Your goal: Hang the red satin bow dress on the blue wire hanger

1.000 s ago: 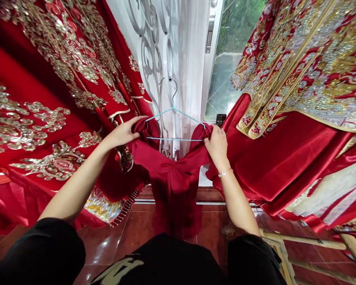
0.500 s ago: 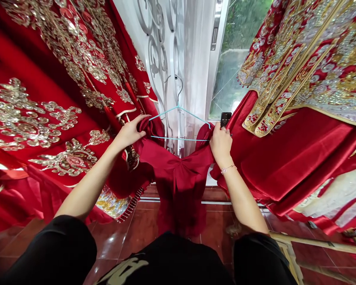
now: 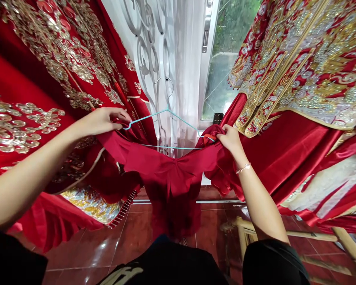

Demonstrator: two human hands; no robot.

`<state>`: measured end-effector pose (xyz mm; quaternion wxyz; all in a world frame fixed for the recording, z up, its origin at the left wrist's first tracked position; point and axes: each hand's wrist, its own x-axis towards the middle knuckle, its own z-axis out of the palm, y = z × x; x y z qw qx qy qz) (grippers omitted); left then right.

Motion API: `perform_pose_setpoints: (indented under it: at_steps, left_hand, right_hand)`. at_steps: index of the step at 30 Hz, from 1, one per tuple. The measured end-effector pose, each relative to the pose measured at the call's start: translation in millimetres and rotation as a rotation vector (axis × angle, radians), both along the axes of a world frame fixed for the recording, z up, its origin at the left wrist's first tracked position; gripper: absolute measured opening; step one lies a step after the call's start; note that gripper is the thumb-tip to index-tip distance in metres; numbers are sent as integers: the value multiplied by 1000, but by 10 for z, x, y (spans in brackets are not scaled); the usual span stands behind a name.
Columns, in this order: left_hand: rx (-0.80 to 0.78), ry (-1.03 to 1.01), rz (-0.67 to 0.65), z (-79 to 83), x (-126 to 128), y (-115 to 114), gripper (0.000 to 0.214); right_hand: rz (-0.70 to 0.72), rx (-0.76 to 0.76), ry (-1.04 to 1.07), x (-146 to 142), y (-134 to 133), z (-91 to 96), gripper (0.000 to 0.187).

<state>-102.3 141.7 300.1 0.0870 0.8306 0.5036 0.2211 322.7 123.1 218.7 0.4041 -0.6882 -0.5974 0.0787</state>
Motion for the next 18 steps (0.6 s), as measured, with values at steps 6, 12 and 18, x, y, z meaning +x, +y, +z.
perform_pose_setpoints:
  at_steps: [6,12,18]
  left_hand:
    - [-44,4,104,21,-11,-64,27]
    - [107,527,330,100,370,-411,27]
    - [-17,674,281,74,455,-421,31]
  right_hand:
    - [32,56,-14,-24,-80,-36,16]
    - [-10,-55,-670,-396,-370,90,26]
    - [-51,-99,-914,-463,-438,160,35]
